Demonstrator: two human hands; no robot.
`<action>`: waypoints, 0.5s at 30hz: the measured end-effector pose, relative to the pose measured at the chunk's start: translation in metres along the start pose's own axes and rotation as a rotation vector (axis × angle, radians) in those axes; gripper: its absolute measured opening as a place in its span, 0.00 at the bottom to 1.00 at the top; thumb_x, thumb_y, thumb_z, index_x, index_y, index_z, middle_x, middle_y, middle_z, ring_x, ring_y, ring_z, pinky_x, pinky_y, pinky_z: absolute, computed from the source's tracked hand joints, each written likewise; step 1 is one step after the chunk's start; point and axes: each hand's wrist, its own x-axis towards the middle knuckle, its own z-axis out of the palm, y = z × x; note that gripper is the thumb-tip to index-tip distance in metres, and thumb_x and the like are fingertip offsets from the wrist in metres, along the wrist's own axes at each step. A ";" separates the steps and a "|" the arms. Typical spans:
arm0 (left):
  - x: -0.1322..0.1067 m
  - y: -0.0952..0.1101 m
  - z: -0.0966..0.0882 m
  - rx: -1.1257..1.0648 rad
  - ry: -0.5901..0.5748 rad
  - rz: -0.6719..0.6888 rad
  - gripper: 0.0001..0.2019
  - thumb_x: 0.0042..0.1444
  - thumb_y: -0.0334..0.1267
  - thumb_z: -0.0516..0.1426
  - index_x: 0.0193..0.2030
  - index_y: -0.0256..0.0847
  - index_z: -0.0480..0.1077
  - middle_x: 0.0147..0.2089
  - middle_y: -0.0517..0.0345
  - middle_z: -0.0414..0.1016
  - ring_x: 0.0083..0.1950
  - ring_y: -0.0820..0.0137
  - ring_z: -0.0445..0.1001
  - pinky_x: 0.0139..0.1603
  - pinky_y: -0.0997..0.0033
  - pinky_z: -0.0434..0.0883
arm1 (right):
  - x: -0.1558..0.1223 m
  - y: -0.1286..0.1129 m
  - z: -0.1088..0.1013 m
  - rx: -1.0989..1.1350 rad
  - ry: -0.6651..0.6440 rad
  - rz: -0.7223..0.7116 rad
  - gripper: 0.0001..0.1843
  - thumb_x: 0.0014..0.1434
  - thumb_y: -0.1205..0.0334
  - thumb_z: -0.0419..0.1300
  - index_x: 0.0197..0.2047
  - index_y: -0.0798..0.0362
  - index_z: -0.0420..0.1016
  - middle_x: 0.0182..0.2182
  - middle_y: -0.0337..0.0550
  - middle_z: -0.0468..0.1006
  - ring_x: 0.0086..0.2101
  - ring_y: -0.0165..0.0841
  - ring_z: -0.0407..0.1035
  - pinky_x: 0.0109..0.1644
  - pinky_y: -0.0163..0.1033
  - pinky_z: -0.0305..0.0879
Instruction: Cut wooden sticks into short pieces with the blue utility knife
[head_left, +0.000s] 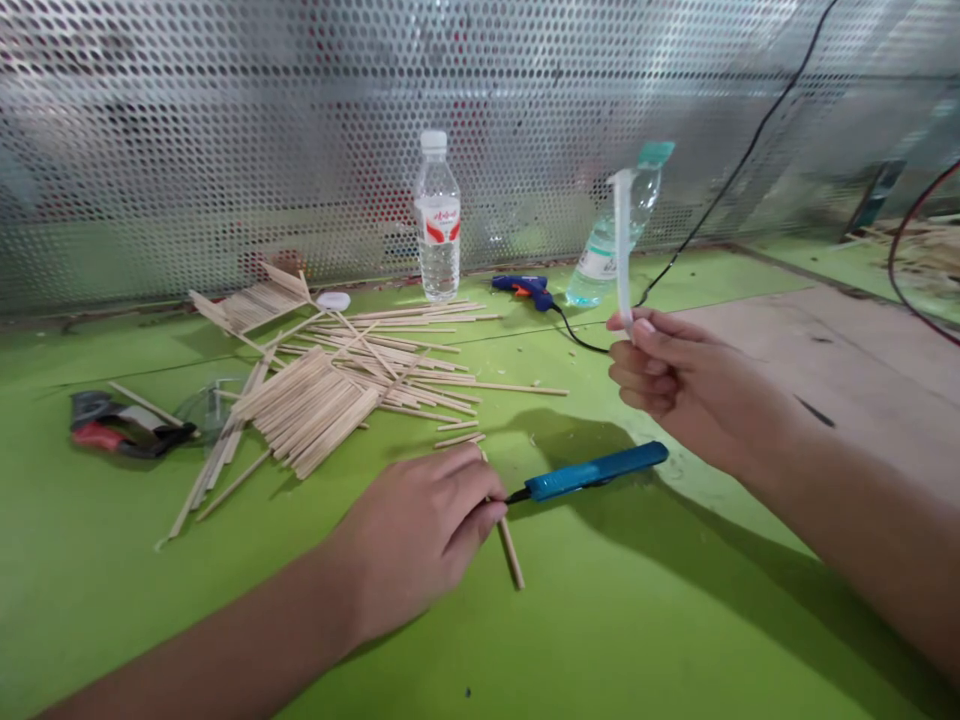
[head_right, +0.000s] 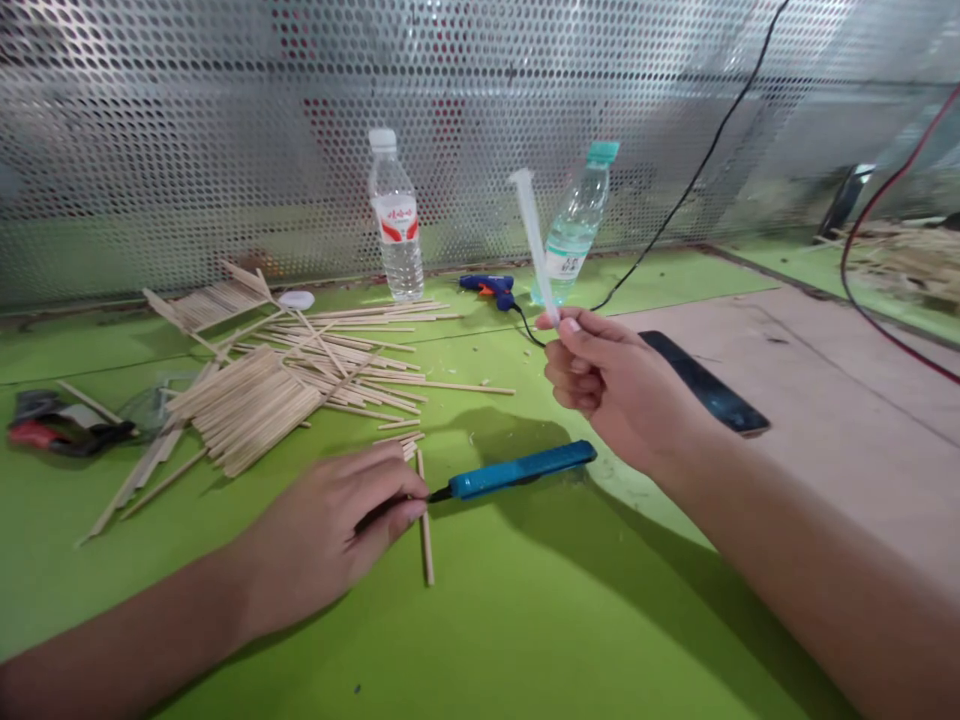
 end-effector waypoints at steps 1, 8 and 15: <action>0.000 0.000 0.000 -0.006 -0.002 -0.003 0.09 0.69 0.35 0.52 0.45 0.41 0.74 0.40 0.58 0.77 0.39 0.68 0.76 0.39 0.62 0.77 | 0.001 -0.001 0.000 0.056 0.001 0.006 0.02 0.65 0.62 0.61 0.39 0.48 0.74 0.25 0.34 0.51 0.24 0.28 0.45 0.24 0.36 0.44; -0.001 -0.001 0.000 -0.003 -0.008 -0.003 0.09 0.69 0.34 0.52 0.45 0.40 0.74 0.39 0.57 0.76 0.37 0.69 0.75 0.37 0.64 0.77 | -0.001 -0.005 0.003 0.186 -0.071 -0.058 0.04 0.67 0.65 0.55 0.40 0.48 0.70 0.33 0.38 0.65 0.33 0.30 0.62 0.41 0.39 0.64; 0.001 -0.001 0.001 0.009 0.004 0.007 0.08 0.69 0.33 0.52 0.44 0.40 0.74 0.38 0.57 0.76 0.36 0.70 0.75 0.36 0.66 0.76 | -0.002 -0.012 0.003 0.114 -0.030 -0.125 0.08 0.64 0.71 0.54 0.40 0.53 0.73 0.28 0.39 0.64 0.31 0.30 0.58 0.37 0.35 0.62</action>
